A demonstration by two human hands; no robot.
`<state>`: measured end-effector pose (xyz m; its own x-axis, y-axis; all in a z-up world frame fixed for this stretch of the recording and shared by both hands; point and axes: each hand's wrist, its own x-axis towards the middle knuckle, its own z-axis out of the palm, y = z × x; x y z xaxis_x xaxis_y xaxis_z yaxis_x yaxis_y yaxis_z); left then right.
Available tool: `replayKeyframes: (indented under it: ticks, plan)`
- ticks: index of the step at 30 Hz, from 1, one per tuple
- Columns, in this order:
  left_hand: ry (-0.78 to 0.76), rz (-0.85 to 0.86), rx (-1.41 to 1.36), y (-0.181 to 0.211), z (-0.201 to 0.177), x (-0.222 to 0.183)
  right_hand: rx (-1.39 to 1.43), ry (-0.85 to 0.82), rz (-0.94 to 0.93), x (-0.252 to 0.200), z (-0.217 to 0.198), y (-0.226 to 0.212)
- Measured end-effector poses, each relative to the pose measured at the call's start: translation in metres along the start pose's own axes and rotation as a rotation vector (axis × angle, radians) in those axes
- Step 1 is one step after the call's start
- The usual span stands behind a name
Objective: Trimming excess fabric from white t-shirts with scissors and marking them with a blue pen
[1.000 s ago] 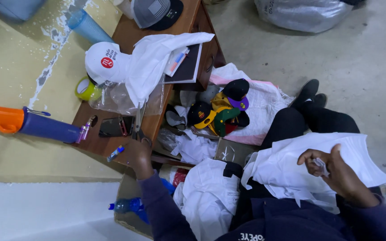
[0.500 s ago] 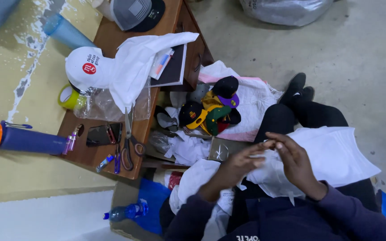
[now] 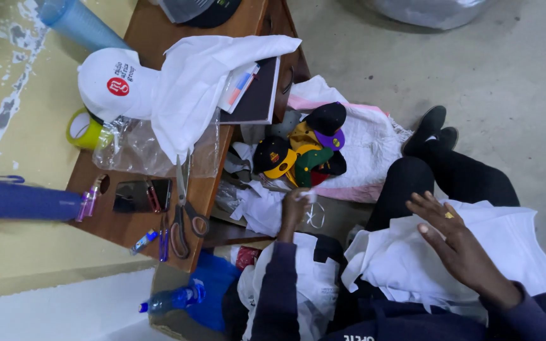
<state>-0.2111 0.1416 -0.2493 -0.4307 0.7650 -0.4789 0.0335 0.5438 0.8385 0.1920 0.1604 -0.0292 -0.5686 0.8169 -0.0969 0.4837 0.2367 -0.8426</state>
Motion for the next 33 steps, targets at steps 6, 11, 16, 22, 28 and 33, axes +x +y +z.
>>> replayKeyframes:
  ticks: [6, 11, 16, 22, 28, 33]
  plan:
    - [0.420, -0.131, 0.522, -0.110, -0.085, 0.079, -0.221, -0.026, -0.016, -0.026, -0.022, 0.046]
    - [0.321, 0.098, 0.541, -0.068, -0.029, 0.076, -0.440, -0.151, -0.096, -0.041, 0.007, 0.111]
    - [-0.428, 0.370, -0.101, 0.040, 0.087, -0.038, -0.133, 0.256, -0.140, -0.047, -0.020, 0.063]
    - [-0.635, 0.723, 0.362, 0.167, 0.151, -0.224, -0.177, 0.405, 0.462, -0.057, -0.076, 0.049]
    - [-0.382, 1.044, -0.046, 0.192, 0.137, -0.281, 0.171, 0.248, 0.641, -0.101, -0.069, 0.111]
    - [-0.537, 0.940, 0.069, 0.201, 0.164, -0.317, 0.298, -0.132, 0.107, -0.154, -0.070, 0.157]
